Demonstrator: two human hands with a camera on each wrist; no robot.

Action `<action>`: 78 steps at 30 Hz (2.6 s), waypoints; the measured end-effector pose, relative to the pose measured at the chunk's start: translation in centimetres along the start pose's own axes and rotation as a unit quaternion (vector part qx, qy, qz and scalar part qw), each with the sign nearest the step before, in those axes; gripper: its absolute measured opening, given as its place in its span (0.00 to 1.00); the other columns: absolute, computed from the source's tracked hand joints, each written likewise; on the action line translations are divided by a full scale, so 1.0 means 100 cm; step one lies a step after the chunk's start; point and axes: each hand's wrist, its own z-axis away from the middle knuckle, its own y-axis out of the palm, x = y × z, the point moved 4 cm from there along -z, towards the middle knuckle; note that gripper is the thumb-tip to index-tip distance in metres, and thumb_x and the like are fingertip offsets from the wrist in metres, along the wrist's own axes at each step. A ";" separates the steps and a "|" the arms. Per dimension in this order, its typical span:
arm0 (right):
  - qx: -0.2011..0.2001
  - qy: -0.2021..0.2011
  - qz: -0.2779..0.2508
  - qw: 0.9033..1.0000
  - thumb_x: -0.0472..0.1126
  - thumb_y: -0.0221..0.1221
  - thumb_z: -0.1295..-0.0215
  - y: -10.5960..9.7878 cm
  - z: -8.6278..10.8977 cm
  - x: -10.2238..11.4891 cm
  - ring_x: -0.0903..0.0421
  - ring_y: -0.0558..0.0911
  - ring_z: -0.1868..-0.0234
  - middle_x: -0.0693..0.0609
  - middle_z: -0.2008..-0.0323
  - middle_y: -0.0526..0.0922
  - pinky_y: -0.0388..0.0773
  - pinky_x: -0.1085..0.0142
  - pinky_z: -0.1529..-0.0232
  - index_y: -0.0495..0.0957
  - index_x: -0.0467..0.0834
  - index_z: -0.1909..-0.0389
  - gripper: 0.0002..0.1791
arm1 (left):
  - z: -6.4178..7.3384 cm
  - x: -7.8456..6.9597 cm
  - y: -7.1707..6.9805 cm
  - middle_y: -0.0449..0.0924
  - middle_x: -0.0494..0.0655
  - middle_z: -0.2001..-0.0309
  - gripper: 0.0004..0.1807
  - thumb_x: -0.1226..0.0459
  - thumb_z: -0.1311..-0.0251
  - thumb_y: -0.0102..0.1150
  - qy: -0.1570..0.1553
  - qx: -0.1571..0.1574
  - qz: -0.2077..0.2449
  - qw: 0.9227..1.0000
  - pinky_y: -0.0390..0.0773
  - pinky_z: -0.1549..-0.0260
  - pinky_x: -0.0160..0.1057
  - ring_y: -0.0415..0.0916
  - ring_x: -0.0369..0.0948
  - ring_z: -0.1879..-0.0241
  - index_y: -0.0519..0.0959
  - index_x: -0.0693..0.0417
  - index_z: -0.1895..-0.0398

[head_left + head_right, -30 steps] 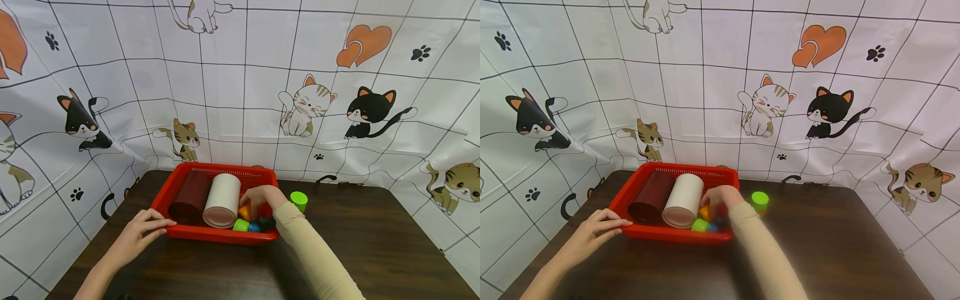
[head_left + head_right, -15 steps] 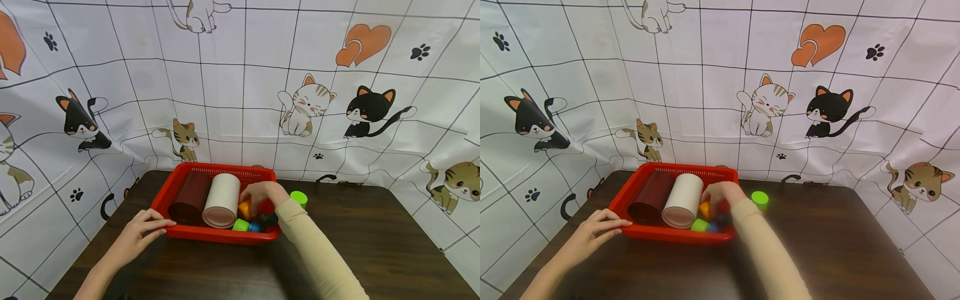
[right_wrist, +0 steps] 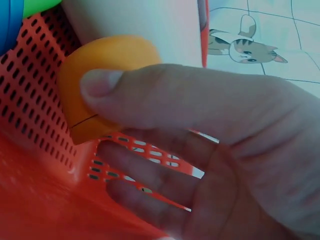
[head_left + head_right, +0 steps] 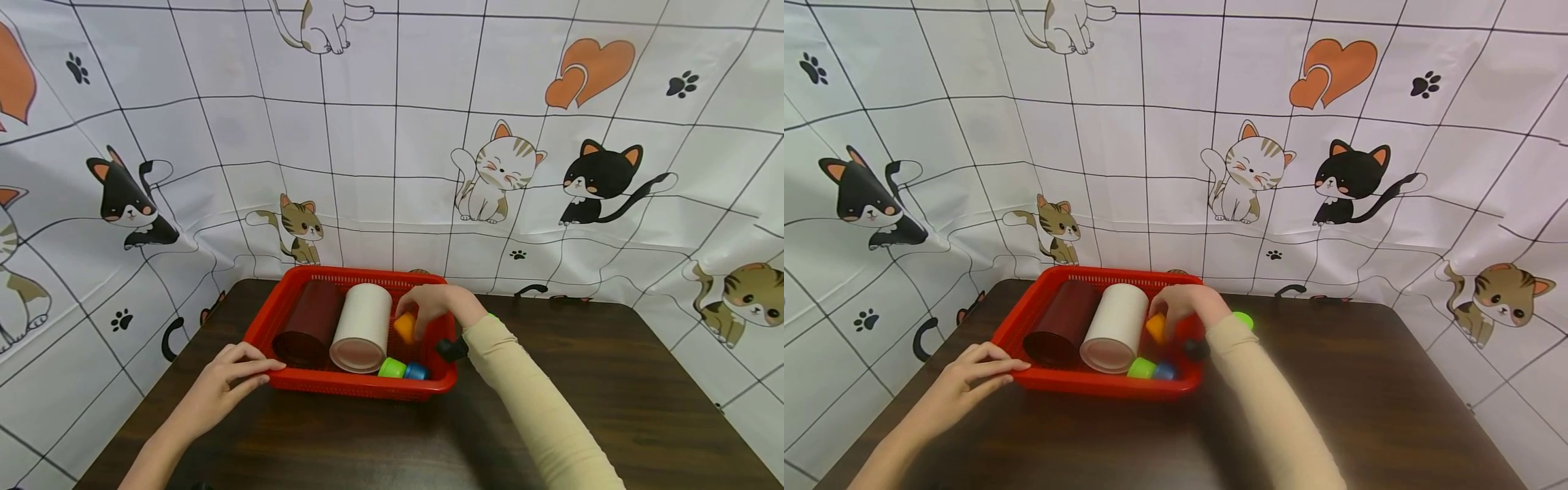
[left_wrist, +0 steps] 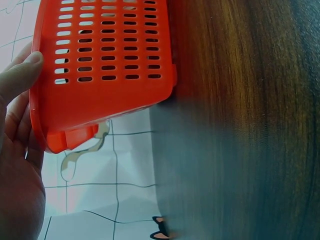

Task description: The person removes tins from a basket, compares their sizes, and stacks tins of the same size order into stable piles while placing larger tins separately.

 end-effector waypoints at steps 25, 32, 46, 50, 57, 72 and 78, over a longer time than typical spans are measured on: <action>-0.097 -0.118 -0.111 0.982 0.38 0.69 0.43 -0.035 0.049 -0.011 0.48 0.78 0.48 0.45 0.44 0.77 0.79 0.56 0.47 0.73 0.44 0.40 0.29 | -0.002 -0.003 -0.001 0.75 0.28 0.61 0.25 0.74 0.54 0.72 0.001 0.002 -0.004 1.000 0.65 0.65 0.26 0.62 0.26 0.58 0.87 0.36 0.55; -0.162 -0.128 -0.093 0.974 0.39 0.69 0.44 -0.042 0.068 -0.020 0.48 0.74 0.51 0.48 0.43 0.74 0.76 0.57 0.52 0.74 0.46 0.39 0.30 | -0.002 -0.002 -0.001 0.75 0.29 0.61 0.26 0.74 0.55 0.72 -0.001 0.000 -0.004 1.000 0.65 0.64 0.26 0.62 0.26 0.58 0.87 0.36 0.55; -0.279 -0.096 -0.051 0.954 0.46 0.72 0.45 -0.048 0.098 -0.042 0.52 0.74 0.55 0.50 0.49 0.78 0.73 0.62 0.58 0.77 0.48 0.40 0.30 | -0.002 -0.001 0.001 0.75 0.29 0.61 0.27 0.75 0.56 0.73 0.010 -0.004 0.003 1.000 0.63 0.63 0.26 0.62 0.26 0.57 0.87 0.37 0.55; -0.312 -0.076 -0.042 0.946 0.48 0.72 0.44 -0.047 0.104 -0.051 0.52 0.73 0.57 0.48 0.48 0.78 0.71 0.62 0.60 0.77 0.45 0.39 0.31 | -0.002 -0.001 0.001 0.75 0.29 0.61 0.26 0.75 0.55 0.72 0.012 -0.002 0.003 1.000 0.63 0.64 0.26 0.62 0.26 0.57 0.87 0.37 0.54; -0.339 -0.032 -0.023 0.940 0.50 0.71 0.43 -0.045 0.115 -0.065 0.50 0.77 0.59 0.47 0.47 0.80 0.73 0.63 0.61 0.77 0.45 0.39 0.31 | -0.002 -0.001 0.001 0.75 0.29 0.61 0.27 0.75 0.56 0.72 0.012 -0.001 0.003 1.000 0.63 0.64 0.26 0.62 0.26 0.58 0.87 0.37 0.54; -0.315 -0.040 0.008 0.948 0.43 0.71 0.43 -0.032 0.126 -0.086 0.50 0.78 0.58 0.45 0.50 0.81 0.79 0.52 0.54 0.77 0.42 0.41 0.28 | -0.004 -0.003 0.000 0.75 0.29 0.61 0.26 0.74 0.55 0.73 0.014 0.001 -0.005 1.000 0.64 0.62 0.25 0.62 0.25 0.56 0.87 0.36 0.55; -0.292 -0.045 0.010 0.955 0.42 0.71 0.43 -0.027 0.126 -0.091 0.49 0.79 0.56 0.46 0.48 0.81 0.79 0.53 0.53 0.77 0.44 0.41 0.28 | -0.003 -0.002 0.000 0.75 0.29 0.61 0.26 0.74 0.55 0.73 0.014 0.002 -0.003 1.000 0.64 0.62 0.25 0.63 0.26 0.56 0.86 0.36 0.54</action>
